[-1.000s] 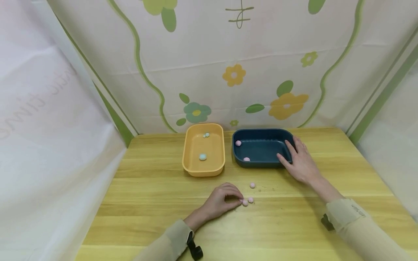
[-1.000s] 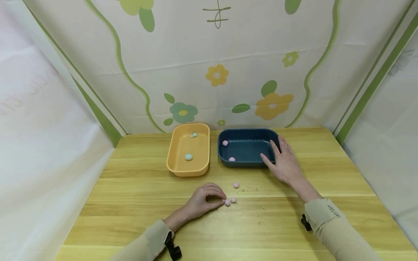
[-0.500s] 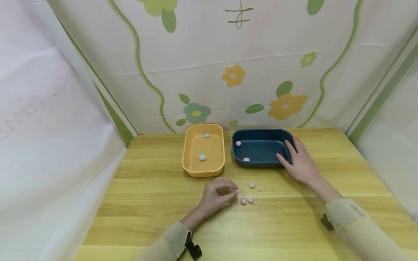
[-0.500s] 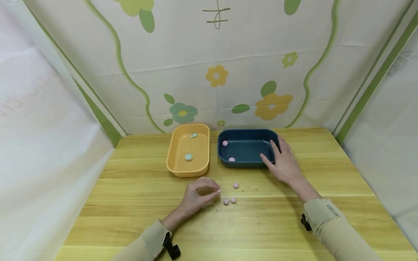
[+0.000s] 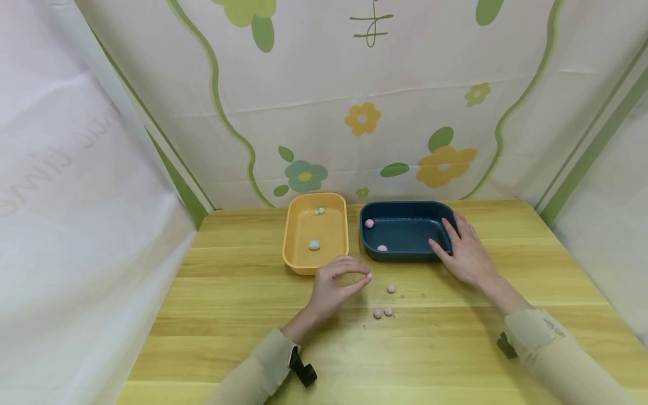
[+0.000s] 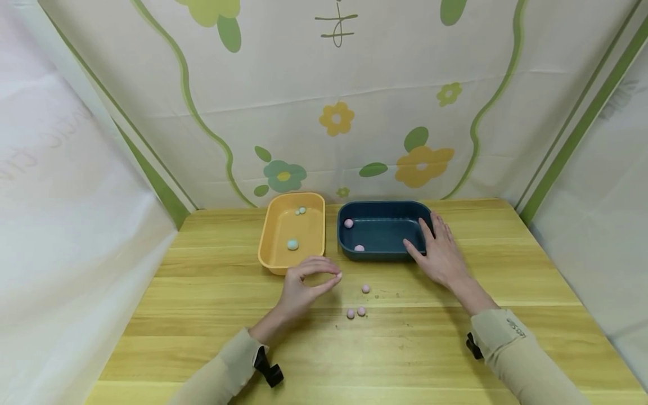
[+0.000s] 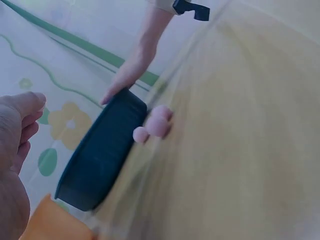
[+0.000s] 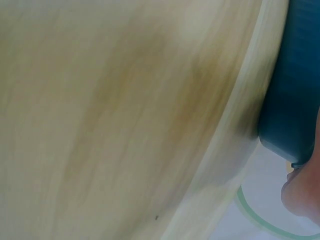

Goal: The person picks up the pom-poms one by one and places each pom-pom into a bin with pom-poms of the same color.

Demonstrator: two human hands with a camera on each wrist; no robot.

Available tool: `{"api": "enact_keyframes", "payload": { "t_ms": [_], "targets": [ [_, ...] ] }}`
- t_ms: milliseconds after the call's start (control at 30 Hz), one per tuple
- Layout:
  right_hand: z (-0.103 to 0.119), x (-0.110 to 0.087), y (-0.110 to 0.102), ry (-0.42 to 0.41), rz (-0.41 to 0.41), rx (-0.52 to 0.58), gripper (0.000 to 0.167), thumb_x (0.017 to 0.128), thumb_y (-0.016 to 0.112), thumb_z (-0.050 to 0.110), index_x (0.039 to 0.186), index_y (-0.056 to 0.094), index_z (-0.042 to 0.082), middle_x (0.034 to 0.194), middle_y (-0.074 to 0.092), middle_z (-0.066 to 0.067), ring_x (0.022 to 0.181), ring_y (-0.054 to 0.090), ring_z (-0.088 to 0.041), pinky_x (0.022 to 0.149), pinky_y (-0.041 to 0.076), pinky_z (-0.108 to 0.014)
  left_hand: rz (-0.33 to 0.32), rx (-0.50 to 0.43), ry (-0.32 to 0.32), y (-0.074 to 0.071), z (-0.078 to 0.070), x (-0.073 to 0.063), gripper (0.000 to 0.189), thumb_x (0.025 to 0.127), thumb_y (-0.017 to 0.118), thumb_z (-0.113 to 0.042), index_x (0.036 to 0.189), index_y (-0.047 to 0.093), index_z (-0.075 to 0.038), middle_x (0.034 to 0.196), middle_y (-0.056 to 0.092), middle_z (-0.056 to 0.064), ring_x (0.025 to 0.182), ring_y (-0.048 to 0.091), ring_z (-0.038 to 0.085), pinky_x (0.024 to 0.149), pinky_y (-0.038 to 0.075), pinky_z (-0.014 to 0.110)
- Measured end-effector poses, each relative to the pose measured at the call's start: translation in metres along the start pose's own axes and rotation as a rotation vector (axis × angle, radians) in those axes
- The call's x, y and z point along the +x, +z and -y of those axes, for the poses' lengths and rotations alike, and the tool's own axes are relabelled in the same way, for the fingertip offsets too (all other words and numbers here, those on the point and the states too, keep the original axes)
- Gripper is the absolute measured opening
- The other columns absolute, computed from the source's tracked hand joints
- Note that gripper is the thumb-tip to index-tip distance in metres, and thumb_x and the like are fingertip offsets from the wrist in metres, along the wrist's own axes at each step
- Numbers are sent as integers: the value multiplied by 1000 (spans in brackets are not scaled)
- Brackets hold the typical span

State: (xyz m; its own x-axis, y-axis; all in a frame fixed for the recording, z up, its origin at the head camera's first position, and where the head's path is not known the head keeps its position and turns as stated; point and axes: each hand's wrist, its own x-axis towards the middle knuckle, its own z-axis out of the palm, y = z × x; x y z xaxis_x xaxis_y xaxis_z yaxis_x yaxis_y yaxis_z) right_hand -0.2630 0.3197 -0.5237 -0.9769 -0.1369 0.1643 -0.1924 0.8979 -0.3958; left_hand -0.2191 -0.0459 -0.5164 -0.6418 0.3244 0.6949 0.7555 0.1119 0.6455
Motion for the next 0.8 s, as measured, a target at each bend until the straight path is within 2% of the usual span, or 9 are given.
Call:
{"api": "enact_keyframes", "payload": {
  "t_ms": [367,800],
  "targets": [
    [1,-1,1,-1,1,3,91,113,49,60,174,21,-2,181,7,-35,168,10,-57,139,10,-68,-8,-27,-14,4,-2,25,14,91,88,-2,104,86,-6,103,86,9,106,78,21,99,65,31],
    [1,-1,0,0,-3,1,91,113,49,60,173,22,-3,181,8,-35,168,10,-57,139,9,-68,-38,-6,58,17,4,54,11,93,87,-3,103,87,-6,102,86,10,105,78,22,100,64,31]
  ]
}}
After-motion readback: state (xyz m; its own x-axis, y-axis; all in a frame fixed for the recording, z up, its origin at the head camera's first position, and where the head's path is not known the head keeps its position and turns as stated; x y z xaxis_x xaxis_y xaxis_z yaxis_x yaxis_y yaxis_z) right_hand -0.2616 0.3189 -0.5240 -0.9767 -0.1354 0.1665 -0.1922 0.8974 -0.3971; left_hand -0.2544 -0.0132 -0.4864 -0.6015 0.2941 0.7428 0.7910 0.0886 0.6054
